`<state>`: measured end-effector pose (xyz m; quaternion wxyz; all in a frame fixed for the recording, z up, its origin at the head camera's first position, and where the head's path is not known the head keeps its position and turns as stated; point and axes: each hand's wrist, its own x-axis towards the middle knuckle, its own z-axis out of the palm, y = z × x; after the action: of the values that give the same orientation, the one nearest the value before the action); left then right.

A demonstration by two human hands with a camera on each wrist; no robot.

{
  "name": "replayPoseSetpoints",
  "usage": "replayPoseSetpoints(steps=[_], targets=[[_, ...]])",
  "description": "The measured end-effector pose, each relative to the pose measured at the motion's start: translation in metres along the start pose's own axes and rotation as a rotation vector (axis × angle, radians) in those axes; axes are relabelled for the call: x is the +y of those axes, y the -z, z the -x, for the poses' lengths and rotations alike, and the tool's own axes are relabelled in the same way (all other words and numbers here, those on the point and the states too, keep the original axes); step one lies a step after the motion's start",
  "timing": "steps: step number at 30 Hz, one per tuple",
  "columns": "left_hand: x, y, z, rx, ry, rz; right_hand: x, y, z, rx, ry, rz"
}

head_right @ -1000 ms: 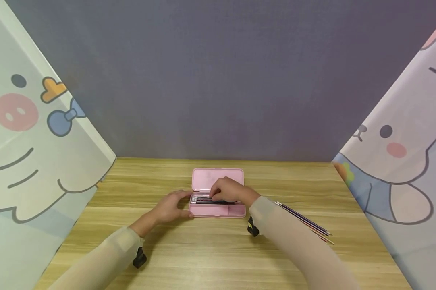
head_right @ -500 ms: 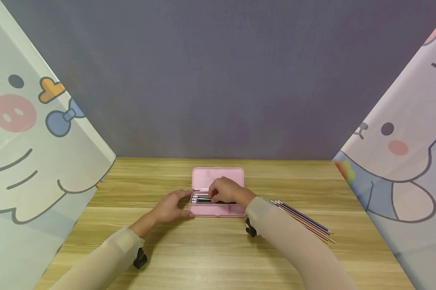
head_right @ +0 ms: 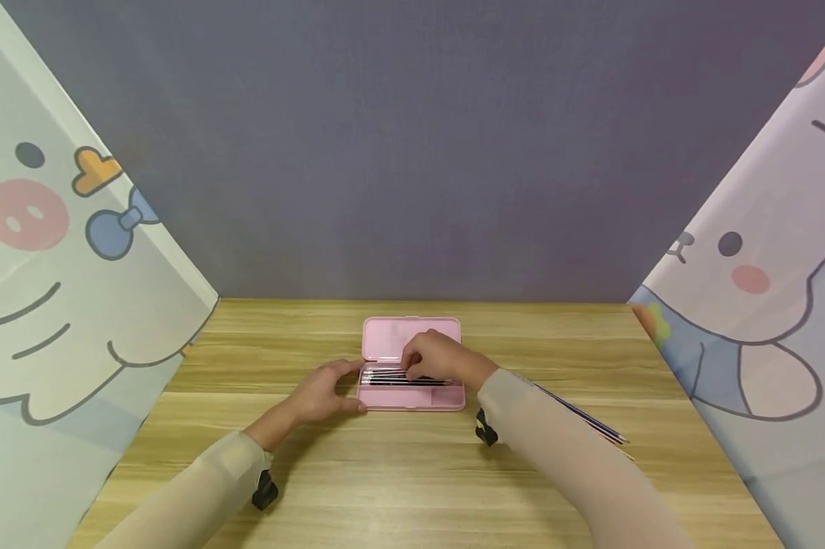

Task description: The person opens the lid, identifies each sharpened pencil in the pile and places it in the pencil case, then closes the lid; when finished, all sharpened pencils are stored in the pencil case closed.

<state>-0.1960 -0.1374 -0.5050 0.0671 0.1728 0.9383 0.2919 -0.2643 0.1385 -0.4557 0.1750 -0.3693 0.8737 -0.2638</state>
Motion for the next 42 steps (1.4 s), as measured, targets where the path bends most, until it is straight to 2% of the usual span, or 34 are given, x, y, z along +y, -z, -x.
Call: replayPoseSetpoints(steps=[6, 10, 18, 24, 28, 32, 36, 42], targets=[[0.0, 0.0, -0.001, 0.002, -0.013, -0.012, 0.006, 0.025, 0.023, 0.024, 0.03, -0.032], [-0.001, 0.0, -0.001, 0.007, -0.028, -0.012, 0.017, 0.042, 0.045, 0.086, 0.065, -0.035], [-0.002, 0.001, 0.0, 0.009, -0.007, -0.009, 0.043, 0.061, 0.107, 0.166, -0.006, -0.067], [0.0, 0.001, 0.001, 0.012, -0.01, 0.006, 0.078, 0.063, 0.157, 0.217, -0.066, -0.082], [-0.001, -0.001, 0.001, 0.012, -0.016, 0.011, 0.099, 0.06, 0.183, 0.249, -0.101, -0.097], [-0.001, -0.002, 0.002, 0.015, -0.012, 0.003, 0.115, 0.054, 0.2, 0.25, -0.133, -0.104], [0.0, -0.001, 0.003, 0.015, -0.016, 0.01, 0.127, 0.049, 0.213, 0.222, -0.156, -0.157], [0.002, 0.0, 0.003, 0.013, -0.015, 0.015, 0.14, 0.041, 0.227, 0.205, -0.15, -0.187]])
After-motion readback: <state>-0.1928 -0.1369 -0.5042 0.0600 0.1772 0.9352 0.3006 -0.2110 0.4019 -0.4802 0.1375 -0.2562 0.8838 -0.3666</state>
